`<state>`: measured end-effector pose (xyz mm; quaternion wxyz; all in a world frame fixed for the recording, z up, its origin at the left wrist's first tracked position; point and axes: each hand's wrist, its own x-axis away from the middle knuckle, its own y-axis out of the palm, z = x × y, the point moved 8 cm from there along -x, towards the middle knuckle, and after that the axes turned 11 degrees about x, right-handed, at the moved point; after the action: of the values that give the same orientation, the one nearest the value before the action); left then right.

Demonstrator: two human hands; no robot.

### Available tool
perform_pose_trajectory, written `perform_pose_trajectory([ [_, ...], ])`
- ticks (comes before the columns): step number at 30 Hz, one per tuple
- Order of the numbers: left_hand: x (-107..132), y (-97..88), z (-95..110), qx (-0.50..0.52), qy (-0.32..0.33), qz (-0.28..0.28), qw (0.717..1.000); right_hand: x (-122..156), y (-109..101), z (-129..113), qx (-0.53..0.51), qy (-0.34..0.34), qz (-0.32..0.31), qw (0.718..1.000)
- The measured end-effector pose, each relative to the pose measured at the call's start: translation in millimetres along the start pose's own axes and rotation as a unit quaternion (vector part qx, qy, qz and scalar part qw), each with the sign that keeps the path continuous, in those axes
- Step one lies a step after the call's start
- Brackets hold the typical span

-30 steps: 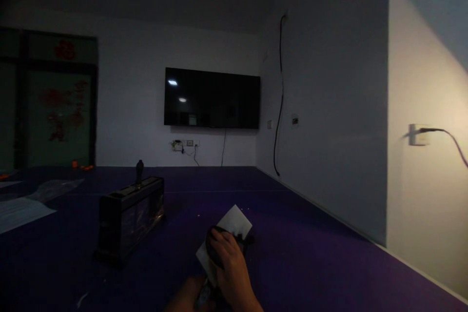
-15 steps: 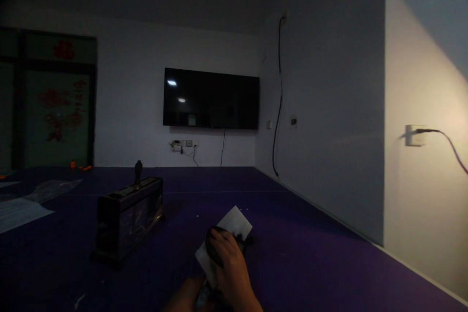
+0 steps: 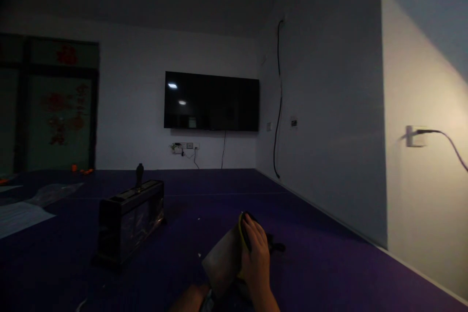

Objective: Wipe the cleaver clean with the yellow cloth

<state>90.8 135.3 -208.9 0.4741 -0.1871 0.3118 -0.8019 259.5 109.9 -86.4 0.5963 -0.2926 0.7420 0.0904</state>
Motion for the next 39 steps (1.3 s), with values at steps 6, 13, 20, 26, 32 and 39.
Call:
perform_pose_trajectory([
  [6,2,-3.6,-2,0.028,0.004,0.017,0.999,1,2,2,-0.012,0.009,0.003,1.0],
  [13,10,-6.8,-10,0.066,-0.029,0.053,0.996,6,14,5,-0.03,0.011,-0.023,0.999],
  [20,14,-13.2,-4,0.091,-0.049,0.071,0.992,18,31,-18,-0.059,-0.017,-0.101,0.993],
  [26,20,-19.1,-3,0.118,-0.064,0.087,0.987,31,51,-42,-0.086,-0.062,-0.191,0.976],
  [32,24,-15.1,-2,0.106,-0.086,0.066,0.988,25,46,-23,-0.073,-0.052,-0.155,0.984],
  [39,25,-16.1,5,0.062,-0.069,0.049,0.994,10,23,15,-0.041,0.011,-0.04,0.998],
])
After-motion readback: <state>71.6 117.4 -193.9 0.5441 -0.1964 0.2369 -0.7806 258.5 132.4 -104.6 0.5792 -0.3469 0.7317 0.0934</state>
